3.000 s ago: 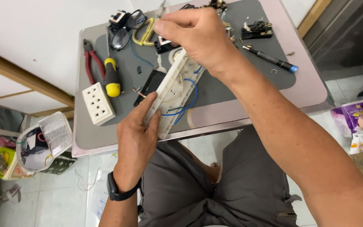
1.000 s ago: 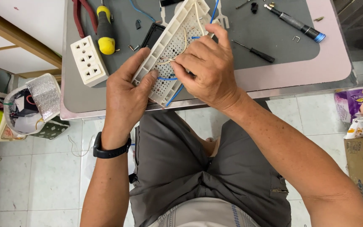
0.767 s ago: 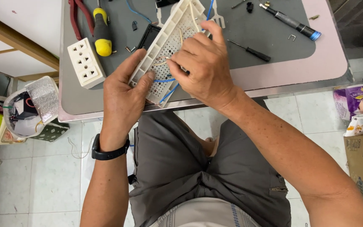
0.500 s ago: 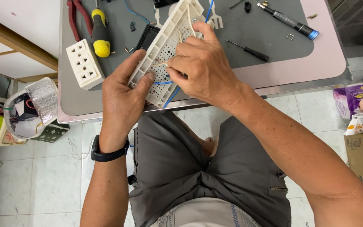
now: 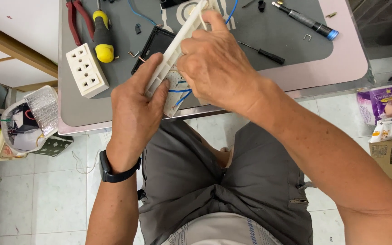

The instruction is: Wiring an electrical component by stripping insulation from wires and securing them into a terminal block using a screwdriver.

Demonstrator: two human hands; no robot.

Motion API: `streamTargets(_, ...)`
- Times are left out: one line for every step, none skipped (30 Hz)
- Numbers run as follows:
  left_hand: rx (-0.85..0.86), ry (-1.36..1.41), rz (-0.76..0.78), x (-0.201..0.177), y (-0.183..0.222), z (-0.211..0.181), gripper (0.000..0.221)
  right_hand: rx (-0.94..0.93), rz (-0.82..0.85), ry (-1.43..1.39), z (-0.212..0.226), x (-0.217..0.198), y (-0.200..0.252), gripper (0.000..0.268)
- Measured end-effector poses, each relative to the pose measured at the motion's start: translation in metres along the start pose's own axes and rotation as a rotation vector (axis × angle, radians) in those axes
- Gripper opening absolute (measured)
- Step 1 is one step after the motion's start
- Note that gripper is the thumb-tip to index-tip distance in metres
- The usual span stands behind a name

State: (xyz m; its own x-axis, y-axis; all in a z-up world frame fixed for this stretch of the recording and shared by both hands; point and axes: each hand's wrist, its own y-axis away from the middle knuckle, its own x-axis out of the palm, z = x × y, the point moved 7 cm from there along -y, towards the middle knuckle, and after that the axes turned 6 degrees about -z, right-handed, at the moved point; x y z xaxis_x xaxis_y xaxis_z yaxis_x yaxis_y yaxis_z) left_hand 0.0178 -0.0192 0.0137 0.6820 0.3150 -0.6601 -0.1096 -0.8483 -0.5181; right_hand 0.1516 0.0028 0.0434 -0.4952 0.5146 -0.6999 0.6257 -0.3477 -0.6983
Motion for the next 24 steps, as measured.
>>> streamTargets(0.013,-0.004,-0.003,0.0,0.0,0.0,0.039,-0.031,0.002,-0.043,0.0,-0.001,0.0,0.038)
streamTargets(0.014,-0.003,-0.004,0.001,0.001,0.0,0.039,-0.031,0.002,-0.041,-0.002,0.003,0.001,0.038)
streamTargets(0.037,-0.019,-0.008,0.001,0.001,-0.001,0.038,-0.036,-0.06,-0.023,-0.003,0.003,0.002,0.04)
streamTargets(0.059,-0.036,-0.011,0.001,0.002,-0.001,0.037,-0.042,-0.123,-0.007,-0.004,0.003,0.003,0.042)
streamTargets(0.059,-0.037,-0.012,0.001,0.002,-0.002,0.037,-0.043,-0.124,-0.007,-0.003,0.004,0.004,0.042)
streamTargets(0.057,-0.039,-0.011,0.001,0.002,-0.003,0.037,-0.031,-0.175,-0.018,-0.002,0.002,0.005,0.04)
streamTargets(0.055,-0.042,-0.011,0.001,0.002,-0.003,0.037,-0.019,-0.226,-0.03,-0.001,0.0,0.005,0.039)
streamTargets(0.056,-0.042,-0.012,0.002,0.004,-0.005,0.037,-0.019,-0.227,-0.029,0.001,-0.002,0.009,0.039)
streamTargets(0.019,-0.042,-0.013,0.003,0.006,-0.004,0.037,0.057,-0.181,-0.199,-0.002,0.0,0.012,0.021)
streamTargets(-0.019,-0.042,-0.018,0.003,0.007,-0.003,0.037,0.13,-0.135,-0.369,-0.005,0.002,0.015,0.005)
streamTargets(-0.019,-0.043,-0.022,0.003,0.005,-0.007,0.037,0.125,-0.136,-0.369,-0.004,-0.002,0.015,0.005)
streamTargets(-0.063,-0.039,-0.015,0.004,0.005,-0.007,0.034,0.15,-0.139,-0.414,-0.003,-0.006,0.017,0.008)
streamTargets(-0.106,-0.035,-0.007,0.005,0.005,-0.008,0.031,0.175,-0.143,-0.458,-0.002,-0.01,0.02,0.014)
streamTargets(-0.104,-0.031,-0.005,0.007,0.006,-0.009,0.031,0.178,-0.141,-0.454,-0.002,-0.008,0.021,0.014)
streamTargets(-0.135,-0.063,0.0,0.01,0.006,-0.009,0.031,0.195,-0.201,-0.48,-0.004,-0.01,0.023,0.014)
streamTargets(-0.164,-0.095,0.005,0.012,0.006,-0.009,0.032,0.211,-0.262,-0.504,-0.006,-0.012,0.025,0.017)
streamTargets(-0.159,-0.091,0.007,0.014,0.006,-0.012,0.032,0.213,-0.262,-0.498,-0.004,-0.011,0.025,0.017)
streamTargets(-0.217,-0.11,0.045,0.017,0.008,-0.011,0.036,0.311,-0.303,-0.542,-0.008,-0.011,0.027,0.019)
streamTargets(-0.274,-0.13,0.083,0.02,0.009,-0.01,0.039,0.409,-0.345,-0.585,-0.012,-0.01,0.029,0.023)
streamTargets(-0.272,-0.129,0.084,0.022,0.012,-0.01,0.039,0.409,-0.346,-0.584,-0.011,-0.012,0.03,0.023)
streamTargets(-0.175,-0.126,0.054,0.023,0.012,-0.017,0.039,0.498,-0.314,-0.633,-0.014,-0.009,0.032,0.022)
streamTargets(-0.079,-0.125,0.023,0.023,0.013,-0.023,0.038,0.585,-0.282,-0.685,-0.016,-0.006,0.034,0.023)
streamTargets(-0.078,-0.128,0.022,0.022,0.014,-0.025,0.038,0.583,-0.283,-0.686,-0.016,-0.004,0.036,0.023)
streamTargets(-0.077,-0.113,0.025,0.022,0.014,-0.028,0.039,0.613,-0.279,-0.667,-0.018,-0.002,0.039,0.021)
